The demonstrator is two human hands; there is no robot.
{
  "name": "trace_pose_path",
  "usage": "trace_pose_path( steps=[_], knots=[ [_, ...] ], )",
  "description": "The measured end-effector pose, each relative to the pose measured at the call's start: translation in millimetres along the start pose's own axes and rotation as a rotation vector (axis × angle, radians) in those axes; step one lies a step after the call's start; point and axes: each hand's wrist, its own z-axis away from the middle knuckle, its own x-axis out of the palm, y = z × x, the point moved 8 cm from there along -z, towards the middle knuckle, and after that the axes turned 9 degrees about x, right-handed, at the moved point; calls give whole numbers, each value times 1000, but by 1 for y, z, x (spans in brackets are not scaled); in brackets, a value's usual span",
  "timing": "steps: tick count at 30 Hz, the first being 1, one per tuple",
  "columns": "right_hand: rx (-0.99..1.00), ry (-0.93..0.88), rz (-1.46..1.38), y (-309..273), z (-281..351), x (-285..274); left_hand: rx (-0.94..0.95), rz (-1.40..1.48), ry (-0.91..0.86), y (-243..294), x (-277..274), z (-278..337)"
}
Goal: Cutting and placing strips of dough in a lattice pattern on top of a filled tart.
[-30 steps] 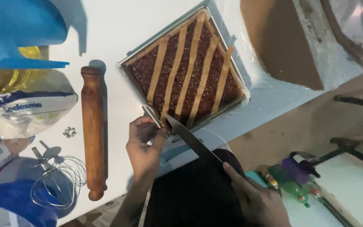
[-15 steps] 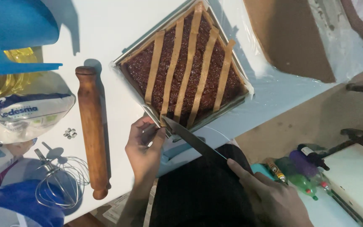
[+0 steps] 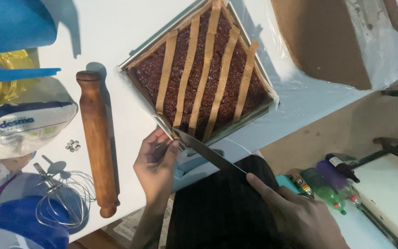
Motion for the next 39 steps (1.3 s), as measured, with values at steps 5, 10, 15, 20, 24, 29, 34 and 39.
trace_pose_path(
  steps=[5, 10, 15, 20, 24, 29, 34, 39],
  knots=[
    [-18, -80, 64, 9, -4, 8, 1, 34, 27, -7, -2, 1],
    [23, -197, 8, -3, -8, -11, 10, 22, 38, -7, -3, 0],
    [239, -382, -62, 1, -11, -20, 26, 24, 11, -1, -2, 0],
    [129, -365, -435, 29, -27, 15, 24, -28, 11, 4, -2, 1],
    [-140, -314, -708, 44, -38, 30, 172, -224, 14, 41, 5, 9],
    [-216, -187, -659, 34, -24, 2, 454, -423, 9, 83, 23, 16],
    [-96, -163, -533, 46, -15, -11, 390, -336, 6, 89, 49, 13],
    [-135, -159, -531, 54, -13, -20, 241, -230, 62, 62, 39, 13]
  ],
)
